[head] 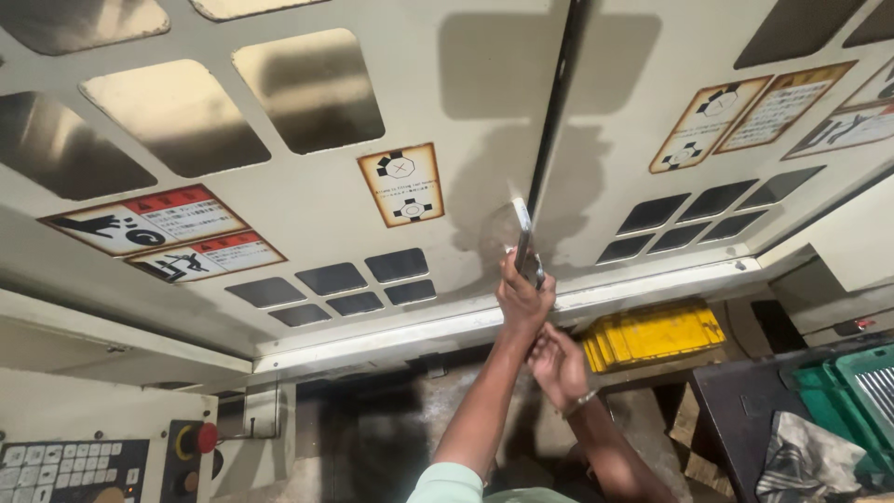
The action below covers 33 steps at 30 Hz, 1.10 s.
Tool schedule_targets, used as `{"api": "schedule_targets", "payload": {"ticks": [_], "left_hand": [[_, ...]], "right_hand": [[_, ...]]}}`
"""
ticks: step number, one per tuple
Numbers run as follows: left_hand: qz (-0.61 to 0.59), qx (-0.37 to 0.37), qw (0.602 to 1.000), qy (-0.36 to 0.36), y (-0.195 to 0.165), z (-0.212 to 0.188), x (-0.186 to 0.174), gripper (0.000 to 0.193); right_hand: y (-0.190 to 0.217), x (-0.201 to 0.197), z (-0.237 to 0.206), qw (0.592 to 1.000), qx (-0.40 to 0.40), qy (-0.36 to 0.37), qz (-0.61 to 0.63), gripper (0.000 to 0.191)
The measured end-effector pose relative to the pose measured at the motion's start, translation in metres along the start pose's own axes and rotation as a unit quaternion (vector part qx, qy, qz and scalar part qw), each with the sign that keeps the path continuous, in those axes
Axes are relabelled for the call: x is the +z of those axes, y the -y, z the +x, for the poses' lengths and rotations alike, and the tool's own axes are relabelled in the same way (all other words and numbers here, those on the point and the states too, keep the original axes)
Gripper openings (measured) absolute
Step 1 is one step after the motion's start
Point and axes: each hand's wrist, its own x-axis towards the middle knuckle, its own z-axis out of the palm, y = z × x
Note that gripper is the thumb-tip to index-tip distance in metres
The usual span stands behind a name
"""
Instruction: The person picks up cylindrical metal rods from a green bin, wipes each rod with a cloth, and places them into a cardboard box. The person also closes the door of a large machine using a long handle.
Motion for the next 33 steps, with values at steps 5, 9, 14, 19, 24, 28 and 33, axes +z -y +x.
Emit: {"api": "schedule_targets", "payload": {"ticks": [5, 9, 14, 19, 24, 28, 33], "left_hand": [[0.005, 0.002, 1.0, -0.01, -0.001, 0.002, 0.001, 0.086], [-0.002, 0.004, 1.0, -0.007, -0.001, 0.002, 0.0, 0.083], [-0.015, -0.002, 1.0, 0.0, -0.001, 0.001, -0.002, 0.082], [-0.002, -0.029, 1.0, 0.002, -0.006, 0.001, -0.002, 0.082], [0.002, -0.024, 1.0, 0.008, -0.009, 0.005, -0.006, 0.082], [-0.01, -0.015, 1.0, 0.002, -0.01, 0.006, -0.008, 0.082], [-0.013, -0.027, 1.0, 0.004, -0.011, 0.005, -0.007, 0.08]], "right_hand": [[0.003, 0.008, 0.011, 0.997, -0.025, -0.072, 0.0, 0.018], [-0.024, -0.003, -0.012, 0.999, -0.043, -0.025, -0.018, 0.011], [-0.026, -0.001, -0.012, 0.986, -0.129, -0.013, -0.107, 0.013], [-0.02, 0.029, -0.014, 0.993, -0.088, -0.046, -0.062, 0.015], [-0.04, 0.029, -0.044, 0.991, -0.058, -0.08, -0.09, 0.017], [-0.033, 0.015, -0.032, 0.981, -0.117, -0.067, -0.14, 0.019], [-0.016, 0.017, -0.009, 0.989, -0.133, -0.053, -0.036, 0.022]]}}
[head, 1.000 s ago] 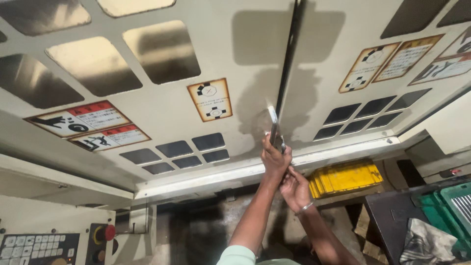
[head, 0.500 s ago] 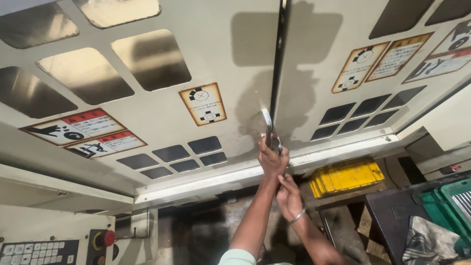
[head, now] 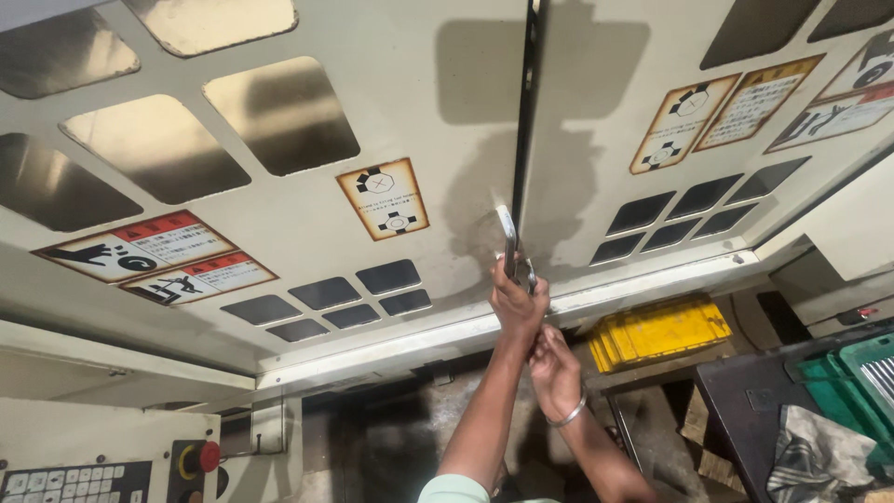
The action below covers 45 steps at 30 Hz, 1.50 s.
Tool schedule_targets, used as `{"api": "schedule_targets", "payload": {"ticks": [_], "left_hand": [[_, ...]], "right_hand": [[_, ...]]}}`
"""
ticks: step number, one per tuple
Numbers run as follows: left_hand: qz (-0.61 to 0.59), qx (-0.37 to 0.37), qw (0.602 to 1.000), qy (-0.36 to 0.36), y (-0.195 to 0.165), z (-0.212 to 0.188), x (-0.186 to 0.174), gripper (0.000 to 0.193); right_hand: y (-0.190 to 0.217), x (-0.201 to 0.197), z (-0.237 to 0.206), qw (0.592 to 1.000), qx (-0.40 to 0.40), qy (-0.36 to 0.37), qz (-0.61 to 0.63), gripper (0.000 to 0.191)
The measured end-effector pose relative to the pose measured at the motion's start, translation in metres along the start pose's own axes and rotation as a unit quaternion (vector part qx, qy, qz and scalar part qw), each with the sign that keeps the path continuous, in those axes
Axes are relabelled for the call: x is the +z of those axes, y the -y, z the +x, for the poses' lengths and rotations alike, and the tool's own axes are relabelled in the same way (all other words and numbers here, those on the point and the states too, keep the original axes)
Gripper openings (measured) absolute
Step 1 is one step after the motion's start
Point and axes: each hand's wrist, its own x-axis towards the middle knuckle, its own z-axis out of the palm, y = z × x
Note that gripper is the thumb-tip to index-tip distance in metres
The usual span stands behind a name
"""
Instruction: The person picks up cylindrical metal rods from a green bin, wipes each rod with a cloth, and places them into a cardboard box. The person also closes the door of a large machine using a long handle.
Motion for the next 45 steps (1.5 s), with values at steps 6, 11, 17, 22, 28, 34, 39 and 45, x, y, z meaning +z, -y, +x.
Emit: {"api": "schedule_targets", "payload": {"ticks": [6, 11, 17, 22, 28, 34, 39, 45], "left_hand": [[0.027, 0.028, 0.999, 0.001, 0.009, -0.001, 0.001, 0.082], [0.023, 0.026, 0.999, 0.006, 0.012, -0.004, 0.003, 0.082], [0.041, -0.007, 0.999, 0.012, 0.003, -0.002, -0.003, 0.084], [0.067, -0.001, 0.998, 0.011, -0.008, 0.007, -0.011, 0.087], [0.023, -0.081, 0.996, 0.003, -0.037, 0.011, -0.017, 0.077], [0.006, -0.215, 0.977, 0.002, -0.061, 0.027, -0.021, 0.059], [0.038, -0.279, 0.96, 0.01, -0.075, 0.035, -0.021, 0.058], [0.056, -0.255, 0.965, -0.004, -0.078, 0.034, -0.022, 0.06]], "right_hand": [[0.007, 0.012, -0.043, 0.996, 0.067, 0.023, -0.058, 0.034], [0.012, 0.009, -0.022, 0.997, 0.024, -0.052, -0.051, 0.035], [0.014, 0.001, 0.008, 0.997, 0.073, 0.003, 0.039, 0.027], [0.039, -0.009, -0.03, 0.96, 0.258, 0.104, -0.004, 0.046], [0.06, -0.029, -0.01, 0.942, 0.14, 0.162, -0.26, 0.03], [0.072, 0.005, 0.093, 0.836, -0.207, 0.263, -0.435, 0.079], [0.064, 0.05, 0.099, 0.596, -0.392, 0.355, -0.604, 0.067], [0.062, 0.072, 0.1, 0.73, -0.239, 0.355, -0.533, 0.053]]}}
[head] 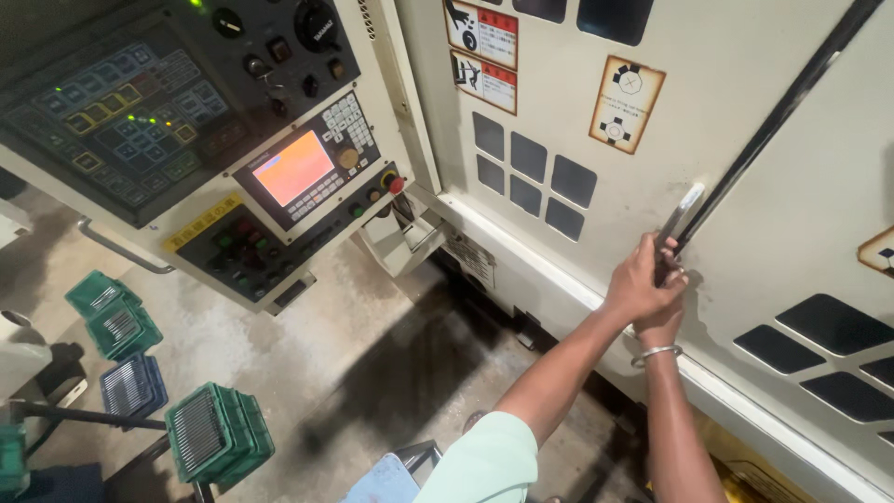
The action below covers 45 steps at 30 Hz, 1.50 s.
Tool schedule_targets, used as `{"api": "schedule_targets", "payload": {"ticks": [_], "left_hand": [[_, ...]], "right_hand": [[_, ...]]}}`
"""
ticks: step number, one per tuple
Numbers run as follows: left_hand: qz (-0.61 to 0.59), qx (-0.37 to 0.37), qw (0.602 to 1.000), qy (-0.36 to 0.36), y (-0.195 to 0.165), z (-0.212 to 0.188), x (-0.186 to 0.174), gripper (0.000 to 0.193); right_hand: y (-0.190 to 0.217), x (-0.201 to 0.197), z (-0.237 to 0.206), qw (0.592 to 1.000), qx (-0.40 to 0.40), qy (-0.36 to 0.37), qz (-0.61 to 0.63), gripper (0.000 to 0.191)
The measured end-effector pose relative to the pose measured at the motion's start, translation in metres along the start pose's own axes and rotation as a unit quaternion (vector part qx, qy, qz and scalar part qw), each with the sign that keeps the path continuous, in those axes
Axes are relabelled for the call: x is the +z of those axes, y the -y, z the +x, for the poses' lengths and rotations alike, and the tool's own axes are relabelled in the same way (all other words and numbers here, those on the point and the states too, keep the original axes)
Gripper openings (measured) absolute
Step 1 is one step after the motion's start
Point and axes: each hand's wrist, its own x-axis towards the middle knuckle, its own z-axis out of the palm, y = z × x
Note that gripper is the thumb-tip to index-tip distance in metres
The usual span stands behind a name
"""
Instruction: The person picks up cylindrical metal rods from a green bin, wipes each rod with a cloth, and places them into a cardboard box. The person also closes the door of a large machine using a long handle.
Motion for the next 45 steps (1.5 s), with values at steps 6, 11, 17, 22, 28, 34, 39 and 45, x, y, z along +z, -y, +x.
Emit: {"api": "schedule_targets", "payload": {"ticks": [6, 11, 17, 22, 28, 34, 39, 45], "left_hand": [[0.028, 0.035, 0.999, -0.006, 0.007, 0.001, 0.002, 0.064], [0.024, 0.032, 0.999, 0.016, 0.008, 0.0, -0.003, 0.067], [0.014, 0.052, 0.998, 0.014, 0.008, -0.002, -0.003, 0.067], [0.011, 0.048, 0.999, 0.009, 0.011, -0.002, 0.0, 0.062], [-0.041, 0.059, 0.997, 0.001, 0.02, -0.001, 0.003, 0.054], [-0.074, 0.067, 0.995, 0.026, 0.038, 0.001, 0.004, 0.062], [-0.094, 0.132, 0.987, 0.022, 0.052, 0.001, 0.007, 0.058], [-0.088, 0.182, 0.979, 0.036, 0.058, 0.005, 0.006, 0.057]], "right_hand": [[-0.024, 0.019, 0.022, 0.902, 0.062, 0.043, 0.425, 0.036], [-0.026, 0.031, 0.029, 0.612, 0.105, 0.066, 0.781, 0.024], [-0.021, 0.026, 0.032, 0.567, 0.089, 0.107, 0.812, 0.026], [-0.015, 0.033, 0.025, 0.682, 0.154, 0.026, 0.715, 0.039], [-0.018, 0.029, 0.019, 0.834, 0.083, -0.078, 0.54, 0.038], [-0.025, 0.03, 0.011, 0.884, 0.14, -0.143, 0.423, 0.035], [-0.018, 0.028, 0.006, 0.981, -0.025, -0.182, -0.067, 0.033], [-0.008, 0.029, 0.005, 0.967, -0.069, -0.227, -0.096, 0.03]]}}
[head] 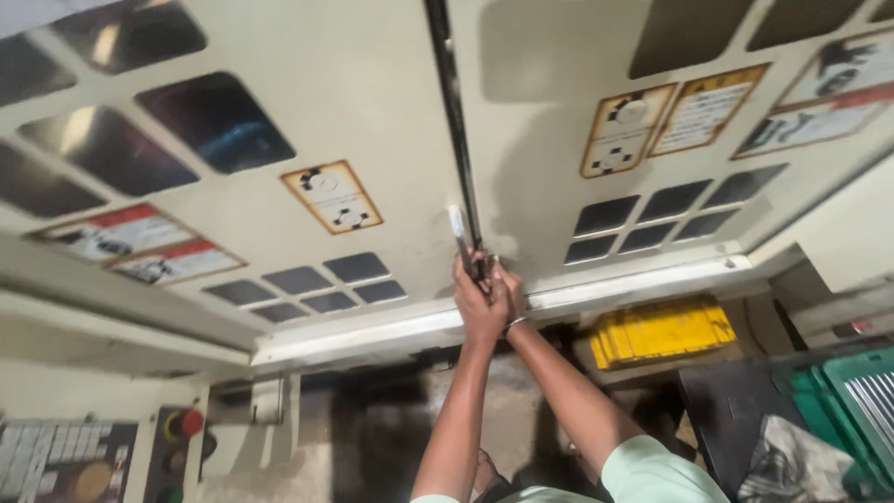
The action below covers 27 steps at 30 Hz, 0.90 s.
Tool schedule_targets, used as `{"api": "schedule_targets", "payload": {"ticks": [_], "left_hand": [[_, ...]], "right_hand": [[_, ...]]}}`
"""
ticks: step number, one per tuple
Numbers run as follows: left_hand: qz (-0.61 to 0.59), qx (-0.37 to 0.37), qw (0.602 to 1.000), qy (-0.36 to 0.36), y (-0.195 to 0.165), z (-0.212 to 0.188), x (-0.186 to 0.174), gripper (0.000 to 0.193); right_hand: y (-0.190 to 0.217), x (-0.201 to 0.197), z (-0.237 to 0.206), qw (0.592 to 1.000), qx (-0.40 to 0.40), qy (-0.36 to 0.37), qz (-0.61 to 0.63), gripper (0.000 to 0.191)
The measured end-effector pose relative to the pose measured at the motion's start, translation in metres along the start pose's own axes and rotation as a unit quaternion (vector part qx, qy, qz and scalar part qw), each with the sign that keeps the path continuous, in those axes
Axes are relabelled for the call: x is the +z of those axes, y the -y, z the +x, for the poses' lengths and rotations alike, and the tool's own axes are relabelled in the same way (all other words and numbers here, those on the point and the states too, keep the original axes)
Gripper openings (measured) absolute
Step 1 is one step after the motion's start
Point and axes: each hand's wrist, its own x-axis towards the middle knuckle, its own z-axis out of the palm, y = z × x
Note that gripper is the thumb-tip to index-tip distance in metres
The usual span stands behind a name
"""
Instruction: The person picks up cylindrical metal rods from a green bin, wipes each rod with a cloth, and places them into a cardboard box. The person also closes the door of a large machine using a long handle.
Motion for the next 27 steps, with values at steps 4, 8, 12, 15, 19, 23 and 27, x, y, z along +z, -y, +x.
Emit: {"api": "schedule_targets", "payload": {"ticks": [4, 8, 12, 15, 19, 23, 27], "left_hand": [[-0.036, -0.013, 0.999, 0.019, 0.0, 0.0, -0.003, 0.057], [-0.03, -0.011, 0.999, 0.044, 0.003, 0.0, -0.008, 0.058], [-0.05, 0.023, 0.997, 0.061, 0.008, 0.001, -0.012, 0.056], [-0.048, 0.05, 0.996, 0.062, 0.009, 0.0, -0.014, 0.058], [-0.049, 0.025, 0.995, 0.084, 0.007, 0.0, -0.017, 0.058], [-0.042, 0.003, 0.994, 0.097, -0.006, 0.004, -0.024, 0.061], [-0.052, -0.025, 0.995, 0.076, -0.034, 0.004, -0.026, 0.068]], "right_hand": [[0.0, 0.003, -0.008, 0.997, 0.081, -0.005, 0.017, 0.026], [0.0, 0.006, -0.015, 0.991, 0.123, -0.011, 0.059, 0.032], [0.0, 0.004, -0.016, 0.997, 0.068, -0.031, -0.034, 0.032], [0.0, -0.001, -0.018, 0.995, 0.09, -0.001, -0.046, 0.033], [0.0, -0.002, -0.023, 0.992, 0.098, 0.012, -0.073, 0.034], [0.005, -0.004, -0.023, 0.984, 0.146, 0.045, -0.094, 0.04], [0.029, -0.02, -0.017, 0.972, 0.191, 0.14, -0.006, 0.052]]}}
